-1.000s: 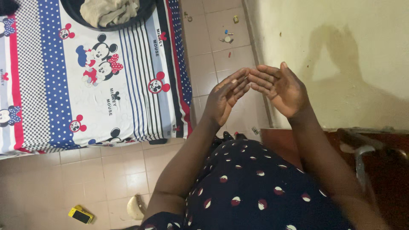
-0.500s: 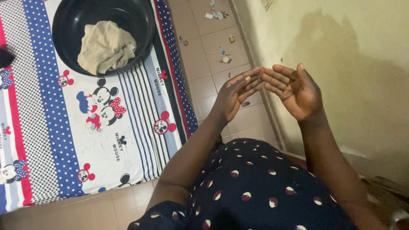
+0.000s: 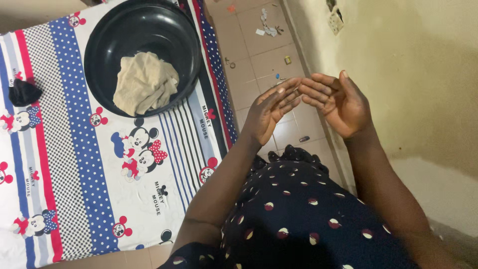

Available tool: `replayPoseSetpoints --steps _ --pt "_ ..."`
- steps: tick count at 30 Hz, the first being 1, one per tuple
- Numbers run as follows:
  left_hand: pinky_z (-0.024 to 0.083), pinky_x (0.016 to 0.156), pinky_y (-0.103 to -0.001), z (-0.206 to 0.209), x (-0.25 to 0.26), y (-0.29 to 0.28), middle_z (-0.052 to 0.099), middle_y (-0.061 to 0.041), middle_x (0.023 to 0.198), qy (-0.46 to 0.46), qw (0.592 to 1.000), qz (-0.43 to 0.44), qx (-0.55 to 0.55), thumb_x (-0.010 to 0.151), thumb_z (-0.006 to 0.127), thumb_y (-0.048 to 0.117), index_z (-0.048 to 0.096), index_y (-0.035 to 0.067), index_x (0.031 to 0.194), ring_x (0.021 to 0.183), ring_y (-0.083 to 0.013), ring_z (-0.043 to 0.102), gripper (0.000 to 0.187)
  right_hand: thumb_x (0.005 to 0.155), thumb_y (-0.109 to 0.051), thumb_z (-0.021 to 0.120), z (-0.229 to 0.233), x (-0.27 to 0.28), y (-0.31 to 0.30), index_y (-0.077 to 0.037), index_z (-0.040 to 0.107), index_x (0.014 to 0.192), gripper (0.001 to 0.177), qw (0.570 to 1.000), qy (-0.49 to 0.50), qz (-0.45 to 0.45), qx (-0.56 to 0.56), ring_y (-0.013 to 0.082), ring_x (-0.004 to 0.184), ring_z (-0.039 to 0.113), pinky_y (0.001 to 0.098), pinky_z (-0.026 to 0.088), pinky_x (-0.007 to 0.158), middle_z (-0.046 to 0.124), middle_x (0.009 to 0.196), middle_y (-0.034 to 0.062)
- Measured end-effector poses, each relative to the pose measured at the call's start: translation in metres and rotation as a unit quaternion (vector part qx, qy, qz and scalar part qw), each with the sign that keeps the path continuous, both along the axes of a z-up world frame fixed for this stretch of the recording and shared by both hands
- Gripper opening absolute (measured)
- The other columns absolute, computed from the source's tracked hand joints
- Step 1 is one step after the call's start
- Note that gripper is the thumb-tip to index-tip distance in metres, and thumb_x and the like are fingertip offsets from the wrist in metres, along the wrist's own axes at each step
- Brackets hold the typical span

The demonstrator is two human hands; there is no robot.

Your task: The person folds a black garment by hand and places it into a bin, then picks up a gold chain, a metal disc, a cloth, and a cardboard piece from the floor, placing items into a bucket.

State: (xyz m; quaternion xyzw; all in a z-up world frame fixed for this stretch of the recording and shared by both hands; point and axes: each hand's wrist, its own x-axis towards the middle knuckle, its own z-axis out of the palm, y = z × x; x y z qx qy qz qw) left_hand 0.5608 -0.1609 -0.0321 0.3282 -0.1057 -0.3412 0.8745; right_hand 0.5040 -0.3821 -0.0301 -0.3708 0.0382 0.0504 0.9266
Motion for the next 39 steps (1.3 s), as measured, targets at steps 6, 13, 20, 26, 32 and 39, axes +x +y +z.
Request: replayPoseSetpoints --steps 6,13,20,26,32,39 --pt "0.043 0.121 -0.044 -0.003 0.058 0.016 0.05 -0.023 0.155 -0.001 0.998 0.056 0.002 0.107 0.057 0.027 0.045 -0.01 0.15 0.144 -0.0312 0.05 0.059 0.113 -0.046 0.037 -0.009 0.085 0.009 0.007 0.053 0.141 0.061 0.998 0.03 0.051 0.026 0.0337 0.135 0.06 0.049 0.046 0.119 0.058 0.144 0.0276" --pt "0.043 0.12 -0.044 -0.009 0.154 0.002 0.049 -0.022 0.154 0.01 0.994 0.111 -0.011 0.107 0.058 0.028 0.045 -0.01 0.15 0.144 -0.0304 0.05 0.059 0.112 -0.045 0.04 -0.016 0.208 -0.005 0.008 0.052 0.14 0.061 0.994 0.012 0.112 0.015 0.0349 0.135 0.06 0.0486 0.046 0.118 0.059 0.142 0.0274" --pt "0.041 0.121 -0.045 0.005 0.265 -0.041 0.049 -0.023 0.154 0.001 0.991 0.132 -0.014 0.106 0.058 0.029 0.045 -0.01 0.149 0.144 -0.0317 0.049 0.06 0.112 -0.044 0.04 0.005 0.328 -0.049 0.008 0.054 0.138 0.059 0.991 0.03 0.134 -0.011 0.0363 0.133 0.059 0.0484 0.047 0.115 0.06 0.139 0.0285" --pt "0.041 0.121 -0.045 0.001 0.334 -0.07 0.049 -0.022 0.155 0.005 0.989 0.149 0.011 0.106 0.058 0.031 0.044 -0.009 0.15 0.144 -0.0313 0.049 0.061 0.112 -0.044 0.041 0.003 0.407 -0.077 0.005 0.057 0.137 0.058 0.988 0.016 0.151 -0.032 0.0356 0.134 0.059 0.0491 0.047 0.116 0.061 0.138 0.0264" --pt "0.041 0.122 -0.044 -0.009 0.399 -0.082 0.048 -0.023 0.156 -0.005 0.991 0.134 -0.012 0.107 0.057 0.029 0.043 -0.009 0.152 0.142 -0.0287 0.05 0.061 0.111 -0.046 0.043 0.004 0.467 -0.094 0.004 0.057 0.137 0.058 0.987 0.026 0.15 -0.055 0.0359 0.133 0.059 0.0508 0.047 0.116 0.061 0.139 0.026" --pt "0.043 0.12 -0.042 -0.02 0.509 -0.085 0.049 -0.023 0.156 -0.006 0.993 0.114 -0.017 0.108 0.054 0.028 0.043 -0.009 0.152 0.138 -0.0281 0.054 0.059 0.109 -0.047 0.042 0.01 0.558 -0.094 0.004 0.057 0.136 0.06 0.989 0.041 0.127 -0.068 0.0363 0.134 0.06 0.0491 0.047 0.116 0.062 0.139 0.0257"
